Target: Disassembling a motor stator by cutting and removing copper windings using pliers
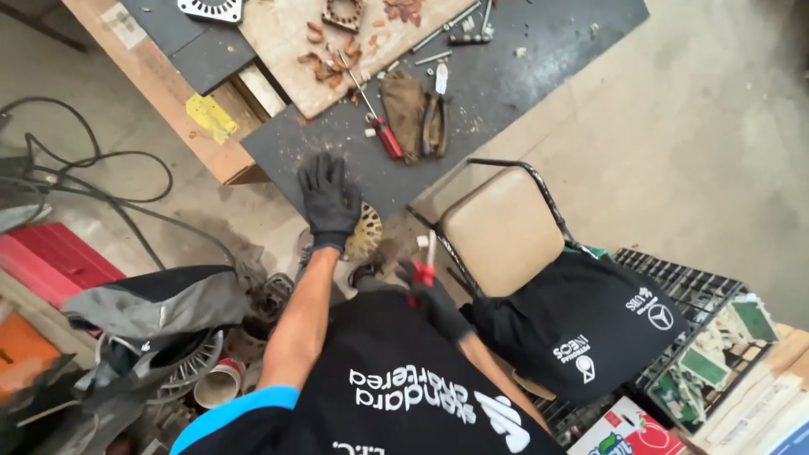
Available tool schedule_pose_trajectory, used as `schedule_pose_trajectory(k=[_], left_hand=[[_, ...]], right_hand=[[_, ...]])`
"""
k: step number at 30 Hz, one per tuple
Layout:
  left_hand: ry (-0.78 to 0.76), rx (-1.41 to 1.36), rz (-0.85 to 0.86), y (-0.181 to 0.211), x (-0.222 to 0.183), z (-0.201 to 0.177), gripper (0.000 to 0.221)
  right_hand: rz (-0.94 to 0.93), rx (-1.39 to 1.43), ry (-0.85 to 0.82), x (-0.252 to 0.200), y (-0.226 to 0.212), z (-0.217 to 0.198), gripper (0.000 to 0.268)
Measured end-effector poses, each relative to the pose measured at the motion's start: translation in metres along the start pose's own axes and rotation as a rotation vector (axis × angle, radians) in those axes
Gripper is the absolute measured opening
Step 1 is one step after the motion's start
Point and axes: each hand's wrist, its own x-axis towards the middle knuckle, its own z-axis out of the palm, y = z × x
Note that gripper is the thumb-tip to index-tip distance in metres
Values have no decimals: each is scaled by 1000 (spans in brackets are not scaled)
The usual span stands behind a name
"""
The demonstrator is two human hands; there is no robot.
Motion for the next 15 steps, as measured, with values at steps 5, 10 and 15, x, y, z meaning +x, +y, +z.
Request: schedule_pose_trajectory(k=[5, 10, 15], left_hand=[[-30, 88, 32, -14, -7, 28, 77], [-369, -15, 157, -48, 1, 20, 59], [-645, -1436, -928, -31, 26, -100, 63]], right_hand=[[77, 270, -113, 131, 80, -8, 41], [145, 418, -108, 29, 9, 57, 10], [-40, 112, -194, -28, -62, 109, 20]])
